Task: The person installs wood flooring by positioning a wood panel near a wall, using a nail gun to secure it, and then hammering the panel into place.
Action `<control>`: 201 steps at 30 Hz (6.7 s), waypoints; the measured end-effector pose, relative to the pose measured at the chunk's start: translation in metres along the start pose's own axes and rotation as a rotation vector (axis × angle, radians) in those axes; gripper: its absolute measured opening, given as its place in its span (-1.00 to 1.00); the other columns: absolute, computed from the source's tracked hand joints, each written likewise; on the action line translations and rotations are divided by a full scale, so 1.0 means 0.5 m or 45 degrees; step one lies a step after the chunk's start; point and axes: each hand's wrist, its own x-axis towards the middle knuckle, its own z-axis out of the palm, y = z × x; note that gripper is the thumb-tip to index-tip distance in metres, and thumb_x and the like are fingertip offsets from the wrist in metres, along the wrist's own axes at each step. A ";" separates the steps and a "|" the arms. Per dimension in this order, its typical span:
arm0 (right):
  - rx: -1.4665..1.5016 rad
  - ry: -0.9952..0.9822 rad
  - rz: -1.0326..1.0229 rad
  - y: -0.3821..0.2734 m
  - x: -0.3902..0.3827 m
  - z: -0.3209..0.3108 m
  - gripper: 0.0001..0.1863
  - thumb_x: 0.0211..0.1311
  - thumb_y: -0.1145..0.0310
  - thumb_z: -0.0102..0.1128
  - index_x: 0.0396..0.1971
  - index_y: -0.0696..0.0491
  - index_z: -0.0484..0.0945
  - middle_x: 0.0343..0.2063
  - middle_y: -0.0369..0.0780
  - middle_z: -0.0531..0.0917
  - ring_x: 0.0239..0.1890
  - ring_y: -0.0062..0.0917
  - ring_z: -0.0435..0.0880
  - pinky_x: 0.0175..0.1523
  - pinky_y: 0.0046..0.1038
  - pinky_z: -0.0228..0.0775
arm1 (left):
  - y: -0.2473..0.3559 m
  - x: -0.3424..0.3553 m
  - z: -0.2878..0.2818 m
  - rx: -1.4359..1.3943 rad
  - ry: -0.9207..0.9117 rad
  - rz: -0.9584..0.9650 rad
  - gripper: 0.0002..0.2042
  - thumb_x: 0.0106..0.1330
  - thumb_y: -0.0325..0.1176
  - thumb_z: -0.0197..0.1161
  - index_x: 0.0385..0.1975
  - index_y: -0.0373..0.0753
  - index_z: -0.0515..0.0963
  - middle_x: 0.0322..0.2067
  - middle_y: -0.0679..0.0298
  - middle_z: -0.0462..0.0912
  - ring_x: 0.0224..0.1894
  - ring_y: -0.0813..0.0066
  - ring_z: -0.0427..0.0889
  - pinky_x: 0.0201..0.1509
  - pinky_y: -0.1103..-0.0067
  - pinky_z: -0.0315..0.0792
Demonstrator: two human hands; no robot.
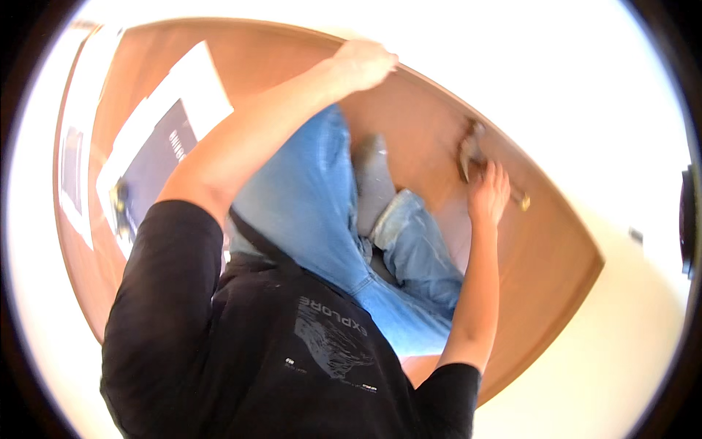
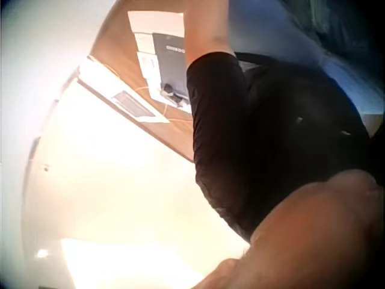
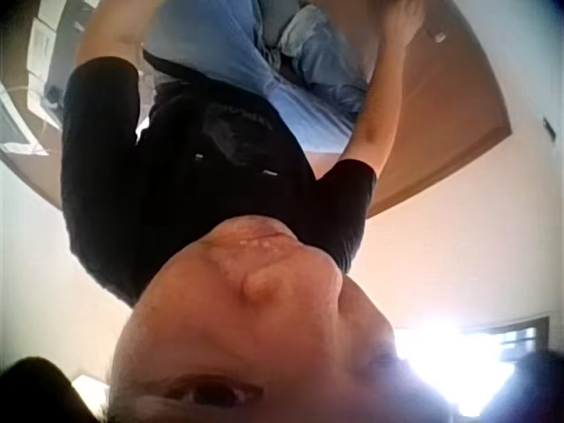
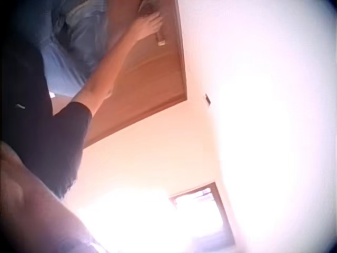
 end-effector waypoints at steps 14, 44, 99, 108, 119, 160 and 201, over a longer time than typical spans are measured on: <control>-0.178 -0.360 -0.447 0.019 0.114 -0.043 -0.61 0.42 0.25 0.13 0.08 0.21 0.50 0.03 0.11 0.60 0.15 0.10 0.54 0.24 0.04 0.39 | -0.423 -1.225 0.329 -0.282 0.666 -1.975 -0.67 0.45 -0.34 0.09 0.11 -0.13 0.69 0.10 0.03 0.72 0.18 0.01 0.66 0.31 0.22 0.50; 0.315 -0.229 0.730 0.278 -0.231 -0.004 -0.49 0.26 0.14 0.26 0.09 0.17 0.56 0.06 0.13 0.64 0.20 0.04 0.58 0.28 -0.05 0.43 | -0.365 -1.201 0.261 -0.926 0.627 -1.495 -0.34 0.34 -0.16 0.42 0.26 -0.56 0.41 0.03 0.04 0.65 0.00 0.27 0.61 0.16 0.41 0.47; 3.479 -0.192 0.560 -0.390 -0.108 -0.255 -0.53 0.51 0.31 0.25 0.32 0.05 0.40 0.16 -0.23 0.60 0.24 -0.43 0.53 0.40 -0.28 0.32 | 0.310 -0.301 -0.098 -0.406 0.108 0.022 -0.55 0.15 -0.30 0.47 -0.05 -0.39 0.51 -0.13 -0.05 0.61 -0.01 -0.08 0.64 0.06 0.18 0.56; 3.419 0.197 1.216 -0.210 -0.044 -0.080 -0.62 0.62 0.13 -0.02 0.11 0.13 0.50 -0.09 -0.22 0.67 -0.24 -0.45 0.59 -0.05 -0.31 0.55 | 0.322 -0.170 -0.083 -0.282 0.085 0.300 -0.38 0.29 -0.01 0.47 0.20 -0.33 0.54 0.23 0.02 0.43 0.34 0.08 0.40 0.37 0.11 0.32; 2.985 0.491 1.361 -0.227 0.009 -0.015 -0.70 0.52 0.25 0.27 0.09 0.05 0.48 -0.18 -0.23 0.71 -0.41 -0.53 0.57 -0.33 -0.37 0.53 | 0.231 -0.022 0.064 -0.650 -0.389 0.030 -0.40 0.53 0.10 0.14 0.32 -0.27 0.48 0.14 -0.10 0.66 0.16 -0.15 0.62 0.25 0.15 0.50; 2.846 0.573 1.447 -0.229 0.037 -0.003 -0.76 0.50 0.35 0.26 0.00 0.14 0.49 -0.17 -0.16 0.72 -0.51 -0.49 0.61 -0.44 -0.33 0.57 | 0.238 0.003 0.135 -0.557 -0.197 -0.045 -0.51 0.62 -0.02 0.04 0.28 -0.30 0.48 0.19 -0.07 0.60 0.23 -0.09 0.57 0.29 0.23 0.47; 2.830 0.590 1.495 -0.228 0.036 -0.016 -0.78 0.50 0.35 0.29 -0.04 0.13 0.50 -0.24 -0.17 0.71 -0.54 -0.48 0.59 -0.45 -0.29 0.56 | 0.238 0.006 0.150 -0.574 -0.173 0.004 -0.52 0.63 -0.03 0.01 0.27 -0.32 0.43 0.09 -0.12 0.64 0.17 -0.14 0.60 0.23 0.20 0.49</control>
